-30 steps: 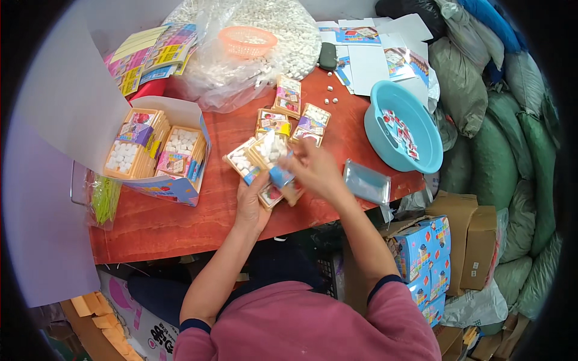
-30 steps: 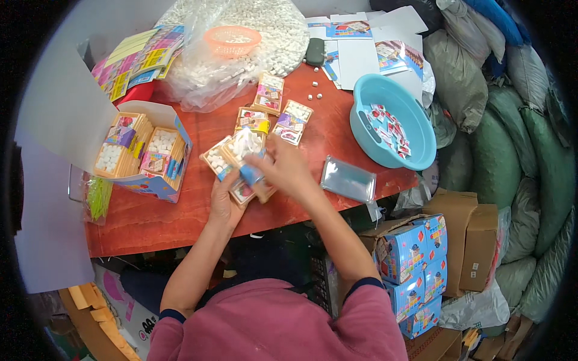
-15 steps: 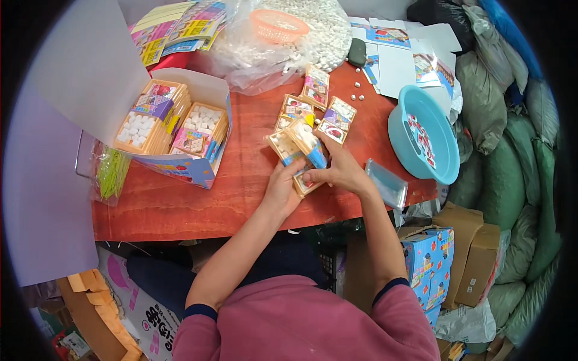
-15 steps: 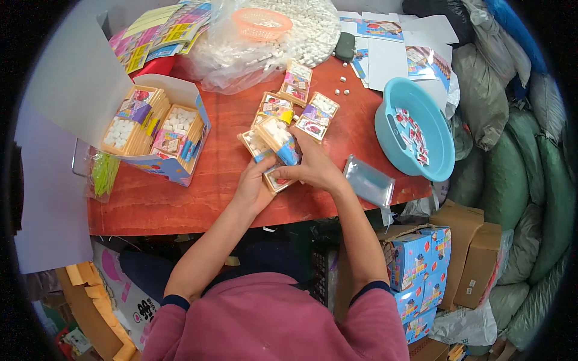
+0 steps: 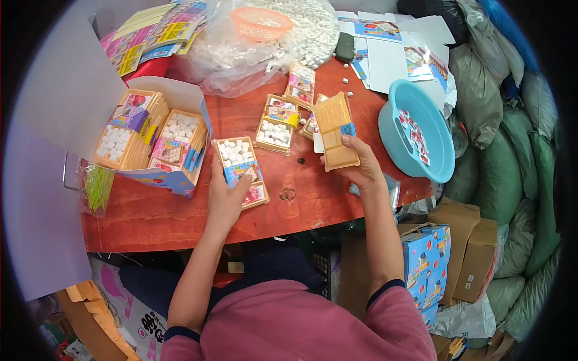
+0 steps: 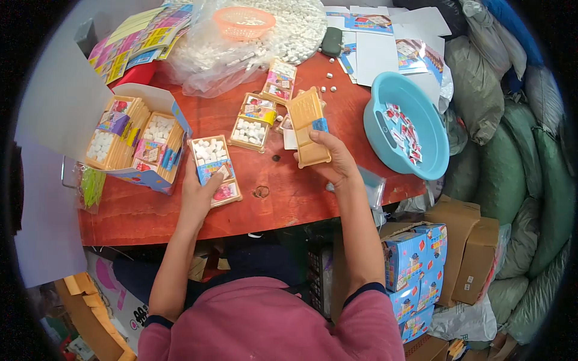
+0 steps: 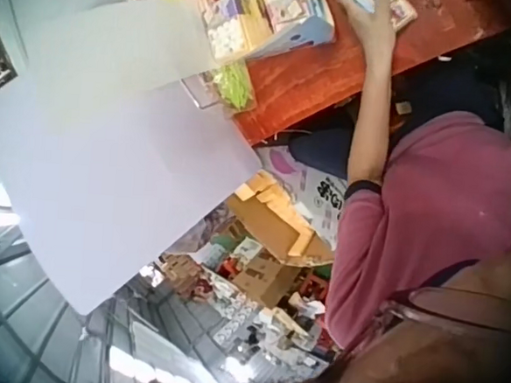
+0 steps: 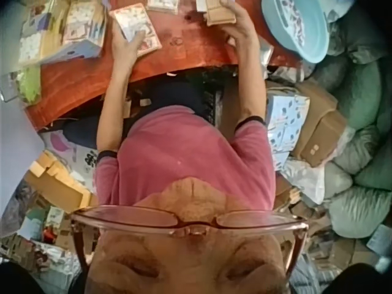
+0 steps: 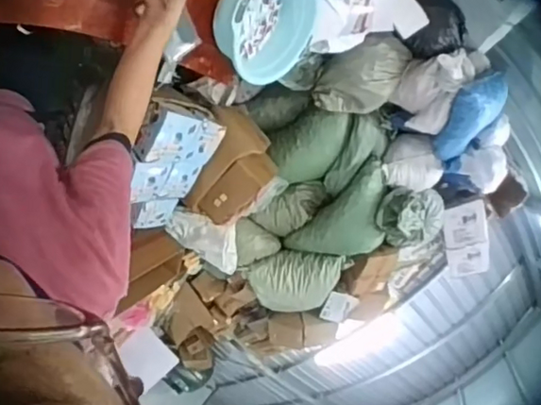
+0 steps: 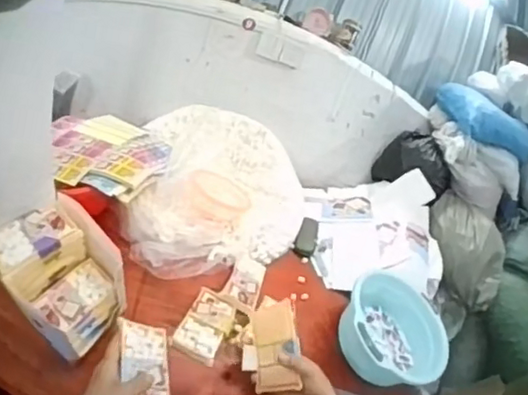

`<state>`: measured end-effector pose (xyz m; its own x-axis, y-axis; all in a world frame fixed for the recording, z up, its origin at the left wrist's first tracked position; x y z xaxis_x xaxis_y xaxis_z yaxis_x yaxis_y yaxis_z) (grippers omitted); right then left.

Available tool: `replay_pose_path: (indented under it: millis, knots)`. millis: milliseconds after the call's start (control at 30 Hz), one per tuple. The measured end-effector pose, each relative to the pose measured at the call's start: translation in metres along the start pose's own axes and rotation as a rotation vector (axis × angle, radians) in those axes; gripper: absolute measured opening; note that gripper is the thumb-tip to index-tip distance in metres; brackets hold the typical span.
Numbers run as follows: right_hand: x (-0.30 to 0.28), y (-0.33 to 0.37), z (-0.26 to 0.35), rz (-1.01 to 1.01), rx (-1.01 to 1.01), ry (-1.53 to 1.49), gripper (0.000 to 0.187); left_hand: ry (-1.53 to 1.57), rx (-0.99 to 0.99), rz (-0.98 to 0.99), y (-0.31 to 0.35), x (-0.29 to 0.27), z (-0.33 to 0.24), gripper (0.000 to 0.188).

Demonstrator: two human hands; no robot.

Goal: Assembling cardboard boxes and filling them with small packaged items.

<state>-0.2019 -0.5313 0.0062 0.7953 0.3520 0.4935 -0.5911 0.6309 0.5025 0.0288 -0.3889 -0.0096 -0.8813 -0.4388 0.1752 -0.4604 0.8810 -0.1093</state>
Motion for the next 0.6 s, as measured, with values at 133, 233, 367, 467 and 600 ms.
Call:
replay_pose_path:
  millis: [133,233,367,467,600]
  knots:
    - [0.016,0.012,-0.012,0.199,0.031,-0.182,0.066,-0.605,0.086,0.078,0.006,-0.002,-0.022,0.078]
    - [0.026,0.021,-0.026,0.29,0.062,-0.191,0.068,-1.302,0.504,0.085,0.019,0.019,-0.059,0.065]
    - [0.043,0.026,-0.043,0.274,0.073,-0.245,0.067,-1.081,0.785,0.235,0.047,0.049,-0.065,0.049]
    - [0.063,0.032,-0.05,0.322,0.083,-0.143,0.065,-0.626,0.535,0.278,0.048,0.062,-0.058,0.046]
    - [0.077,0.043,-0.046,0.171,-0.056,0.11,0.059,-0.06,0.153,0.391,0.049,0.083,-0.029,0.062]
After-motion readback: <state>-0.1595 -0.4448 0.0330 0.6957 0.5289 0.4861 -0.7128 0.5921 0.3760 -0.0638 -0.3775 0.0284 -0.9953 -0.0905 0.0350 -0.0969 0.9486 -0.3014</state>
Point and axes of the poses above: each hand's wrist, its own y-axis away from the middle knuckle, its own x-axis out of the palm, z = x × y, the point moved 7 cm from there along -y, towards the middle knuckle, and after that the axes turned 12 degrees about x, right-handed, at the moved point
